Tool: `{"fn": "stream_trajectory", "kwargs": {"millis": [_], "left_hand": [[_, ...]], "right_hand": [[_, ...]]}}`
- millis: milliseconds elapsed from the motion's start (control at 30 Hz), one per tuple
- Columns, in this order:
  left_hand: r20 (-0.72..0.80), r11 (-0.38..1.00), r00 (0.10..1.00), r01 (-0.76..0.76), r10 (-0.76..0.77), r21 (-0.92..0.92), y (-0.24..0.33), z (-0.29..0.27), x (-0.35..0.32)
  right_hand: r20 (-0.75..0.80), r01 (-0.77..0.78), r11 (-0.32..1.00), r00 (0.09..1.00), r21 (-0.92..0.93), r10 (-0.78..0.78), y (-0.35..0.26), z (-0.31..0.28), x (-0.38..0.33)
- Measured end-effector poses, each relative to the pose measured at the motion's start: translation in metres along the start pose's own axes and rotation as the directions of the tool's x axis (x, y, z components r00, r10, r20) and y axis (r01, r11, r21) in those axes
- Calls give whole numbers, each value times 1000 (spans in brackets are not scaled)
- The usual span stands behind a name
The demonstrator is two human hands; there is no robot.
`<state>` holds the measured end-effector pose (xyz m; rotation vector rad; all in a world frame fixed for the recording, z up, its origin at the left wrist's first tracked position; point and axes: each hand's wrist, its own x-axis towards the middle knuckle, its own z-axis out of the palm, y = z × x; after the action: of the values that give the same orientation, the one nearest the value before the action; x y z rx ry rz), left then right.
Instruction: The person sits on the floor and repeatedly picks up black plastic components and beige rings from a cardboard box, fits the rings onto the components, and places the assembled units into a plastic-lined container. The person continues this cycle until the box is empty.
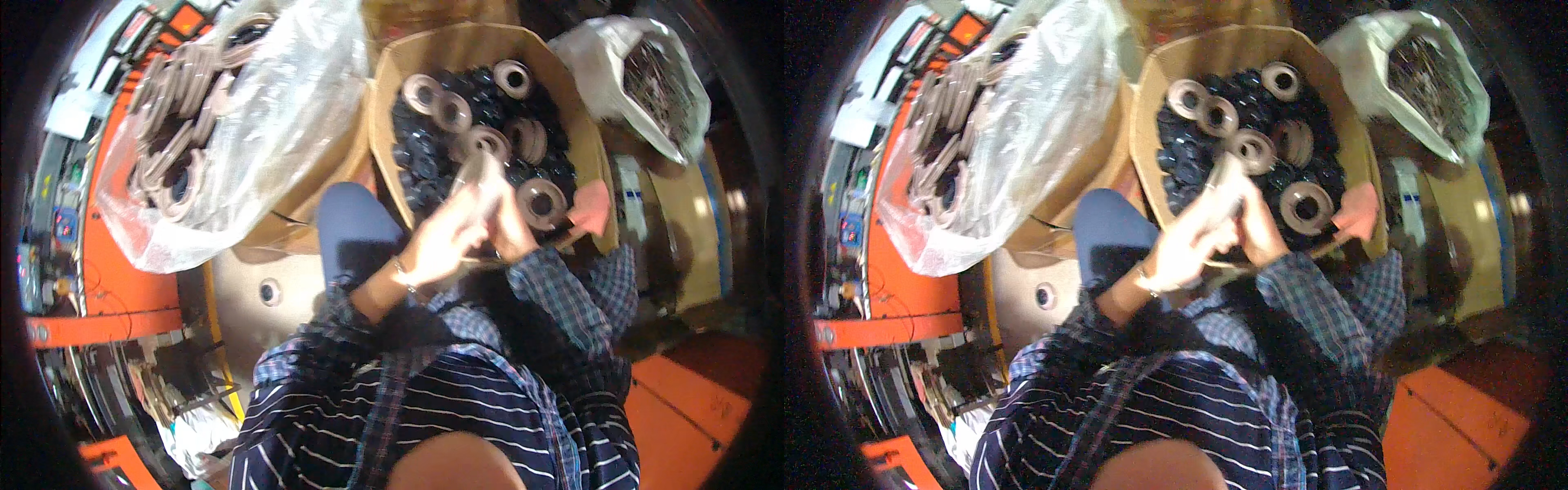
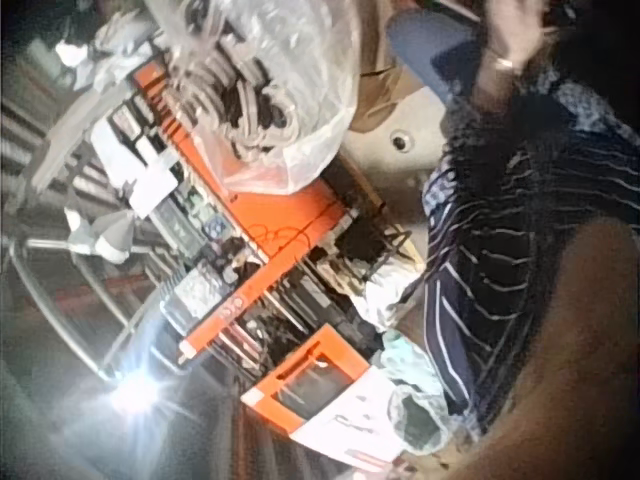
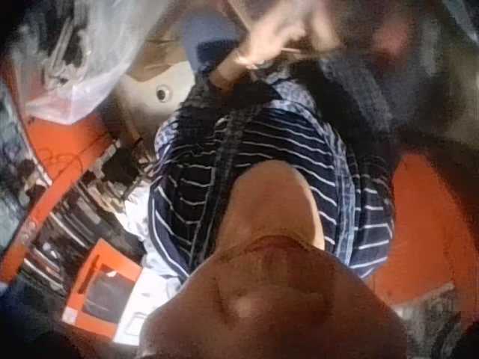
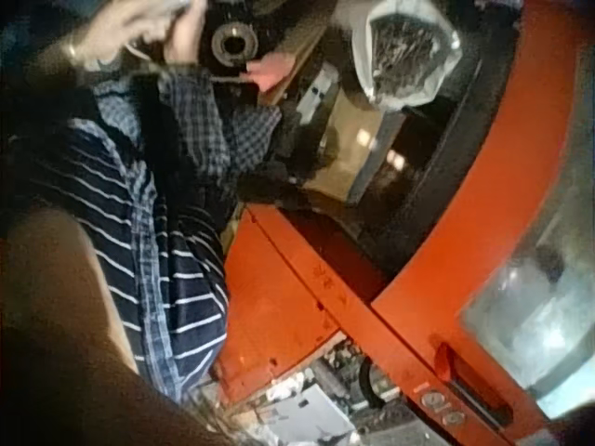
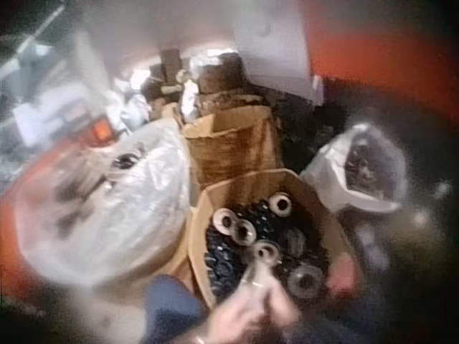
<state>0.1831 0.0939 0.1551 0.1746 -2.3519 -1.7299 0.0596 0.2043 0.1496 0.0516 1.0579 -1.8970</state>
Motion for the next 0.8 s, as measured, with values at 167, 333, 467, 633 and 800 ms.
{"fn": "stream_trajectory", "kwargs": {"millis": [167,333,467,633,800], "left_hand": [[-148,1000,989,9,-12,-22,6,-8,-5],[-218,962,971,38,-99,-270,23,-19,-5],[42,817,935,-329,352,474,31,-18,-14],[95,782,961,-267,260,563,67,-77,-20],[-24,65,537,-58,843,996,174,-240,47]], "right_hand": [[-73,-134,875,991,-464,113,-12,-2,-5],[455,586,228,775,-778,-438,-9,-6,-7],[204,-100,992,976,82,82,1,4,-11],[340,11,899,928,-437,154,-16,-24,-8],[11,-90,-501,981,-861,-195,-26,-98,32]]}}
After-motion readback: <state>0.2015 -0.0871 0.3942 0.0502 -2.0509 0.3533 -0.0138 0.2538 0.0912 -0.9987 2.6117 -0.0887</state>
